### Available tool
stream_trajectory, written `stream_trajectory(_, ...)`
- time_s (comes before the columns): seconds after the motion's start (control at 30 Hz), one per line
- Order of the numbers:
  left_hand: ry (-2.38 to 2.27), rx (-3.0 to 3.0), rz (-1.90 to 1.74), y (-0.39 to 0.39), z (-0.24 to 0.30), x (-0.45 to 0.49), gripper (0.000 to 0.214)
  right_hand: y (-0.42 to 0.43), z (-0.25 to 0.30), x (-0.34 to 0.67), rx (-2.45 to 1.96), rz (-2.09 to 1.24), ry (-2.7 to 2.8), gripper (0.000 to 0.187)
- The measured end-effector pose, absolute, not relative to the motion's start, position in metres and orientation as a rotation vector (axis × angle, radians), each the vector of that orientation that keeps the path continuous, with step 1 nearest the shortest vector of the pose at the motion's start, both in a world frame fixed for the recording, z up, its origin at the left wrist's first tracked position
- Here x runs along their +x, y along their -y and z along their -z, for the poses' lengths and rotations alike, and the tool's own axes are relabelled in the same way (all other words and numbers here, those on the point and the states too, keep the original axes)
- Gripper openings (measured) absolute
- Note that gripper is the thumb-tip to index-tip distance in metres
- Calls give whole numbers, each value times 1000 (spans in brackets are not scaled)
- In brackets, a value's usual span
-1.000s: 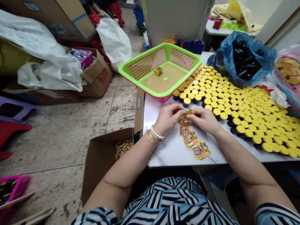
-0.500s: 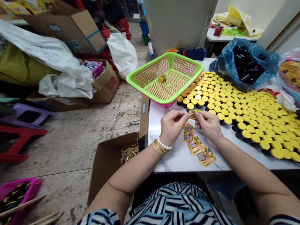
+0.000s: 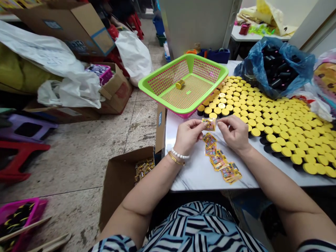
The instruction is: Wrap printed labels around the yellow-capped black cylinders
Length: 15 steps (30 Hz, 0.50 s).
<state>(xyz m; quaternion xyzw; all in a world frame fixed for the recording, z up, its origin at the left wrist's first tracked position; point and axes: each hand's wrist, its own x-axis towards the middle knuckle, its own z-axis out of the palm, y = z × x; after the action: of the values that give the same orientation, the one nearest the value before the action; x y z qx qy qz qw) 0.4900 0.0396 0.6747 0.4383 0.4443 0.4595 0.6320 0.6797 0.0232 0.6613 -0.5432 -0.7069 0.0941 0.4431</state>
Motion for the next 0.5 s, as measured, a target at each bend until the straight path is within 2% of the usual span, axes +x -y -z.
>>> stream_trajectory(0.1,-999,912,-976,-45,-672,489,25,-39,-655,678,-1507,59,1823,40)
stream_trajectory(0.2,-971,835,-973,-51,-667,488,28,-48,-647,674,-1622,176,1970,43)
stream_trajectory(0.37,-979,802,-919,-58,-664,481,29,-47,-645,672,-1670,272,2044,39)
stream_trajectory(0.5,-955,761,-910,-61,-663,480,27,-46,-648,673,-1592,137,2019,33)
